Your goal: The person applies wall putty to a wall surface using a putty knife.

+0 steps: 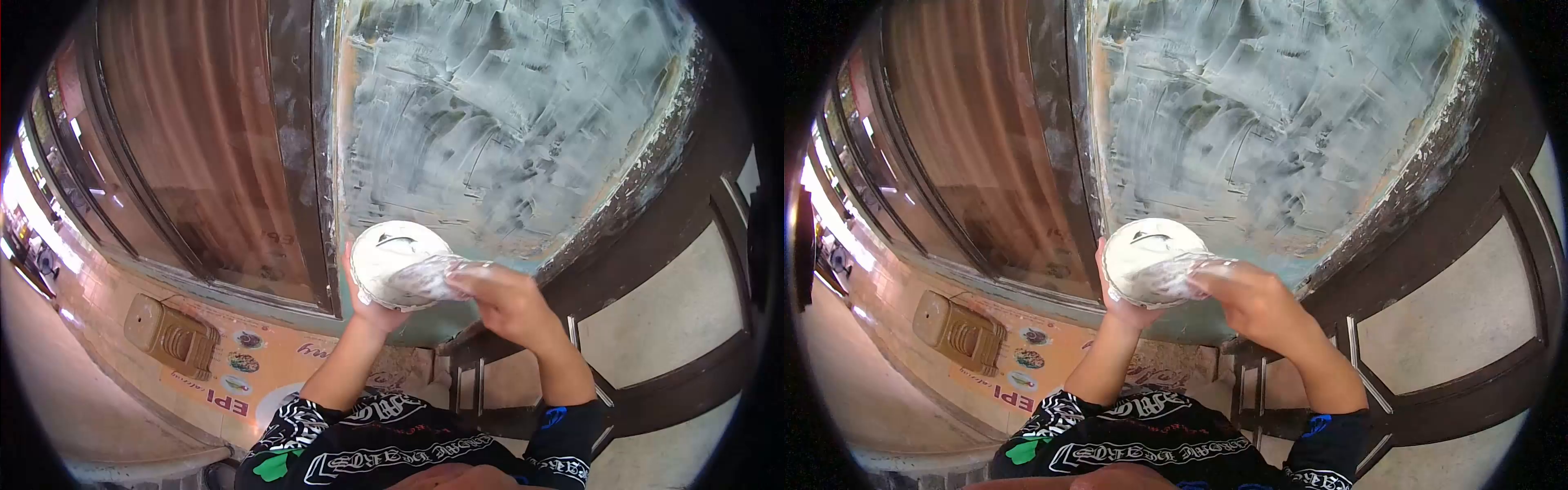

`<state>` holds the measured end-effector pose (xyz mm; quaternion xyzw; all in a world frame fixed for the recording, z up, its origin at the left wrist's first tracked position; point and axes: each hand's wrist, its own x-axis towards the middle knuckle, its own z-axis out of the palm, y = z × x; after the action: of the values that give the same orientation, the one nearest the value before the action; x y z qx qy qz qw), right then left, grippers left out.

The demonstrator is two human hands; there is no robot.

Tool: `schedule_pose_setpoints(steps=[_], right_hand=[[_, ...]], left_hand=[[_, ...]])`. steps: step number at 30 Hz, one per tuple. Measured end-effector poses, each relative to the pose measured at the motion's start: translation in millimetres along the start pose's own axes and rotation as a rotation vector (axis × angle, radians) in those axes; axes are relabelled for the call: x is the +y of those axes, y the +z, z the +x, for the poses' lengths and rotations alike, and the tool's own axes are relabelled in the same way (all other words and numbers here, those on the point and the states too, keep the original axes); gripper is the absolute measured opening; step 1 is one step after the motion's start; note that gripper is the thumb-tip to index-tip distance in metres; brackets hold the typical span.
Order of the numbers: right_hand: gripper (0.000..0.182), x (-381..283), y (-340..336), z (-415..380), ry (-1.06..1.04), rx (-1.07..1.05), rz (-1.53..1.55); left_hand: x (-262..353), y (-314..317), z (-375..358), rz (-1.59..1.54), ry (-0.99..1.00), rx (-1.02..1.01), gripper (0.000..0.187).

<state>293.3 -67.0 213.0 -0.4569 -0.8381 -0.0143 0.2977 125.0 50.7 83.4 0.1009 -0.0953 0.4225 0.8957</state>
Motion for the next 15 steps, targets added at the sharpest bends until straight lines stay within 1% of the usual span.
schedule_pose_setpoints(steps=[1,3,4,5,7,8,9,11,12,13,15], right_hand=[[0.047,-3,-5,2,0.0,-0.001,-0.001],[0.04,-8,-16,8,0.134,0.087,0.024],[0.034,3,-18,13,0.021,0.115,-0.011],[0.034,4,-18,17,0.022,0.118,-0.012],[0.031,4,-16,24,0.304,0.335,0.314],[0.031,11,-16,27,0.278,0.365,0.424],[0.031,14,-19,31,0.276,0.364,0.424],[0.033,18,-27,41,0.386,0.346,0.633],[0.025,23,-26,48,0.246,0.368,0.613],[0.025,23,-32,52,0.242,0.368,0.611],[0.015,22,-45,60,0.396,0.18,0.485]], left_hand=[[-1,1,0,-0.001,0.0,0.0,0.085],[-2,4,1,0.016,-0.071,-0.056,0.085],[-3,7,3,0.024,-0.063,-0.105,0.086],[-5,11,5,0.026,-0.066,-0.106,0.086],[-8,20,6,0.043,-0.029,-0.059,0.088],[-8,13,11,0.036,-0.055,-0.074,0.087],[-9,13,13,0.037,-0.054,-0.075,0.087],[-12,28,17,0.036,-0.052,-0.057,0.088],[-12,34,17,0.02,-0.091,-0.142,0.089],[-12,35,18,0.021,-0.089,-0.146,0.089],[-13,35,22,0.047,-0.086,-0.127,0.091]])
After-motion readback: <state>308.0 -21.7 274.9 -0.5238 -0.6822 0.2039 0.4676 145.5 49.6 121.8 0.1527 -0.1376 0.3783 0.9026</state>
